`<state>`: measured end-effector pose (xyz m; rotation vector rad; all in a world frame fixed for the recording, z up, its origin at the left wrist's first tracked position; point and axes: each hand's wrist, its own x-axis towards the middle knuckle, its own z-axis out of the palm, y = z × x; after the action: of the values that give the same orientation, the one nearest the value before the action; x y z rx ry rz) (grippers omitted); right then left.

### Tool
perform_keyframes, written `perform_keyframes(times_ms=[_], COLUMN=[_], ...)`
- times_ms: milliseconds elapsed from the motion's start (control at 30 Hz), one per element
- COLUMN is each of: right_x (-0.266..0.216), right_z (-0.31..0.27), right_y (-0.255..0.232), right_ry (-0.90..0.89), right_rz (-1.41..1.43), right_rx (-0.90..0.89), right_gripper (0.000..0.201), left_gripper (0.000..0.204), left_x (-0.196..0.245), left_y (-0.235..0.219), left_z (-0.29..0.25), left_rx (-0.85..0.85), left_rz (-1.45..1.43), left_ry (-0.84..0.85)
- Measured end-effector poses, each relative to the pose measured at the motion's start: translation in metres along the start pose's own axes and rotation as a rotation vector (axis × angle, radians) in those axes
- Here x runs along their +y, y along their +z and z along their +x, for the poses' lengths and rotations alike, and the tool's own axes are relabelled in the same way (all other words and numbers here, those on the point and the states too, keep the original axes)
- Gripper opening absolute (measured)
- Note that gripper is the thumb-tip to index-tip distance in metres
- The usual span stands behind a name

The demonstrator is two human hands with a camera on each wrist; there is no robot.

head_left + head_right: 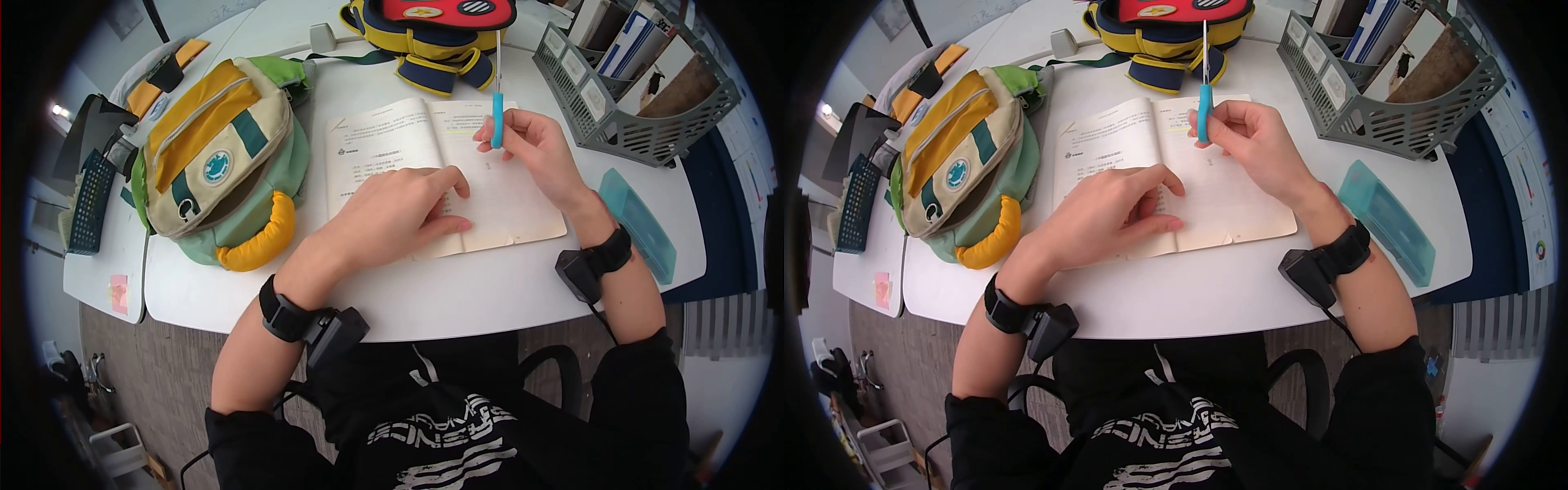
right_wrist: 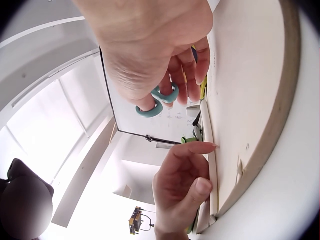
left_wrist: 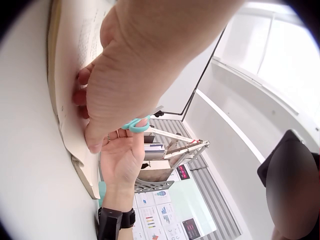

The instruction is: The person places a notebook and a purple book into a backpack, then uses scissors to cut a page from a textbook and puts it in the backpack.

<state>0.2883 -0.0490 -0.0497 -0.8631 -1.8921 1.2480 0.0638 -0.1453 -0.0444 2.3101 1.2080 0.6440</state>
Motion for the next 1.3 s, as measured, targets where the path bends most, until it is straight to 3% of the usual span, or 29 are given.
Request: perform_keyframes(times_ms=[400,700,1300], right_x=[-0.0011,0.0038,0.0042], right_z=[0.0002,0.003,0.0026], right_y=[0.0014,-0.0024,-0.006], right_ry=[0.009,-0.071,-0.102], right_rz=[0.001,0.0,0.049], right_rx=[0.025,0.106,0.108], right_gripper=[0.04,0.027,0.035], left_gripper=[0.028,0.028,0.027], left_x=[-0.0003,-0.0007,-0.0007], left_y=[0.0008,0.0007,0.0007], left_z=[0.0003,0.0013,0.0006], left_rx=[0.003,-0.005,0.003], left_rz=[0.006,-0.002,-0.003], left_ry=[0.003,0.001,0.01])
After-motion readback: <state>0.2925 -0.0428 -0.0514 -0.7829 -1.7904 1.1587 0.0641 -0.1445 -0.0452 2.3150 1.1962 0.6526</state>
